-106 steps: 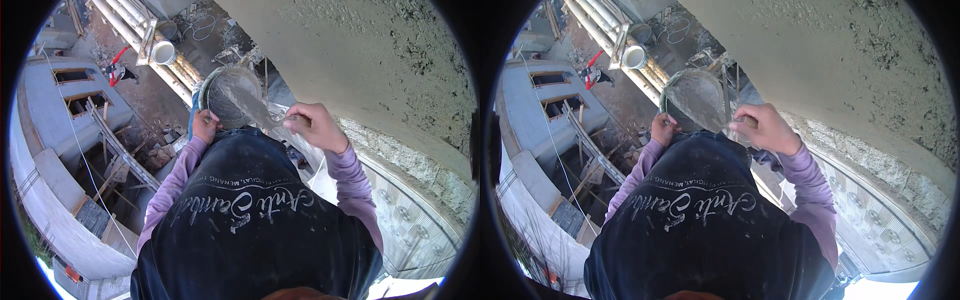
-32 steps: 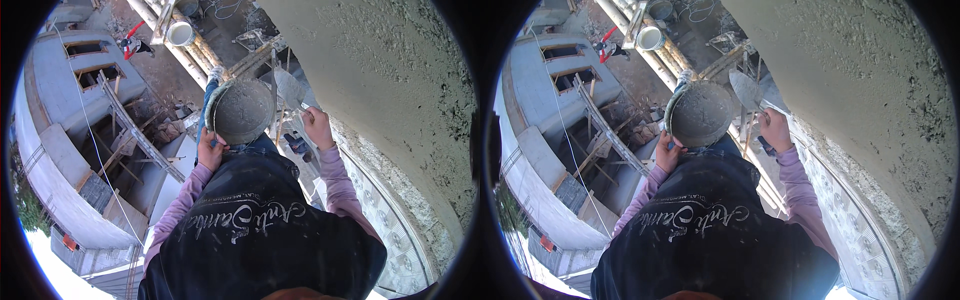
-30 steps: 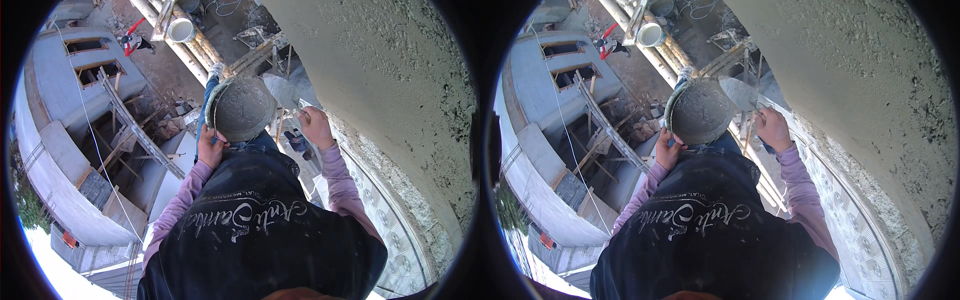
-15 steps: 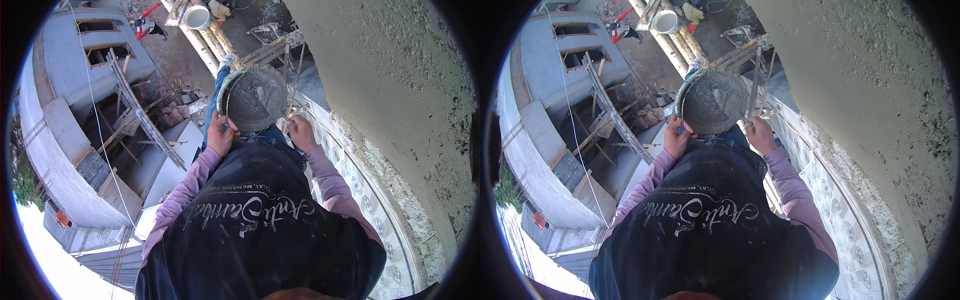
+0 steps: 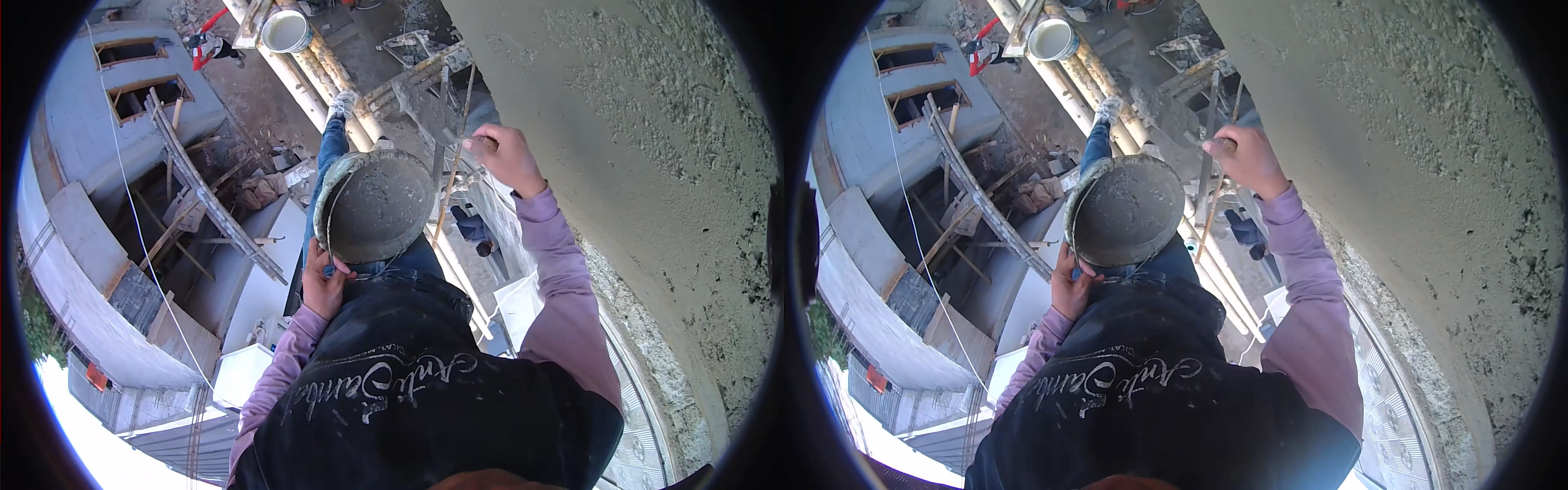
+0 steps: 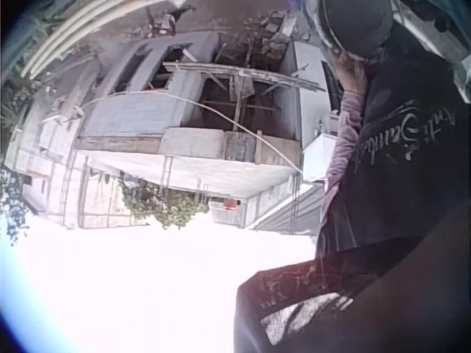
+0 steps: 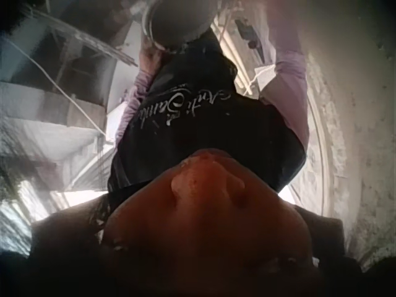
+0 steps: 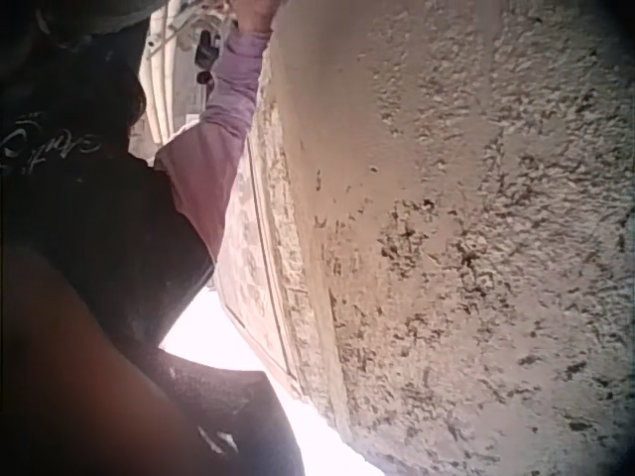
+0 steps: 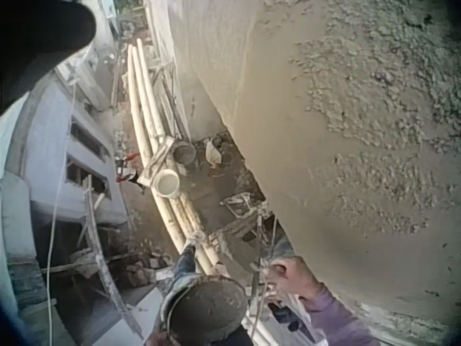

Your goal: The person pulls up a bucket of mortar with a pole, mixes the mortar with a trowel, applies it onto the wall, and smooths the plaster using a wooden float.

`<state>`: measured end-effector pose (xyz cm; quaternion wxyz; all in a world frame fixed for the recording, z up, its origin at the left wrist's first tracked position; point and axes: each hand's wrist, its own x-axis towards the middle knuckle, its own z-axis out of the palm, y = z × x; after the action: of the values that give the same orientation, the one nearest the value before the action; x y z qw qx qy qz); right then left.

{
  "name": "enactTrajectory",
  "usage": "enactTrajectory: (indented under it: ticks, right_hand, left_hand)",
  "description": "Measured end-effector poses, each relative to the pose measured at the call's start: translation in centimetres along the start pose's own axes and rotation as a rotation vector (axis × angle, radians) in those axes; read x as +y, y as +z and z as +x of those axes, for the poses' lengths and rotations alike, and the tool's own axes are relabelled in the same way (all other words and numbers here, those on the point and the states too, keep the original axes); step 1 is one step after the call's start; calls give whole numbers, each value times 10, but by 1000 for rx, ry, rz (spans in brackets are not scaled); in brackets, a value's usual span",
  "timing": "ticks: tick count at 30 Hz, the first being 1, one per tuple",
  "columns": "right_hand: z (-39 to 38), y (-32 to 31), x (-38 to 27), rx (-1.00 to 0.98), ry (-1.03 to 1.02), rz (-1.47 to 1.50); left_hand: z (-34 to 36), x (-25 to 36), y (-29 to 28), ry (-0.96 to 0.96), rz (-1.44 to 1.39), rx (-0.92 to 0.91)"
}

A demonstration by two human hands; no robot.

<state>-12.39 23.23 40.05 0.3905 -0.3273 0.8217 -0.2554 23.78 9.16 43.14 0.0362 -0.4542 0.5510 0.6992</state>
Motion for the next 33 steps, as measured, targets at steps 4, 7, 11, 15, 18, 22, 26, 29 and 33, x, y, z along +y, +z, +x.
enactTrajectory:
  ticks: [4,7,11,15,18,22,26,29,33]
  right_hand:
    - [59,-27,86,-158,474,696]
    - [50,-33,177,468,376,-230]
    - [-36,-18,42,466,541,345]
    - [-67,-3,73,521,456,-84]
    - [-62,5,47,507,205,-306]
    - [-98,10,-47,274,-5,-85]
    - [-115,29,-51,162,-16,-385]
    - [-98,71,-36,122,25,-559]
    - [-103,130,-16,201,-122,-472]
  left_hand:
    - [4,-2,0,-83,-22,-42]
    - [10,0,5,-30,-27,-91]
    - [0,-4,-1,137,148,51]
    - [8,3,5,14,-48,47]
    - [12,8,4,15,-66,5]
    - [21,14,3,66,-46,-13]
    - [45,15,1,226,-41,-152]
    - [65,18,2,338,63,-182]
    - [98,17,13,180,-87,-226]
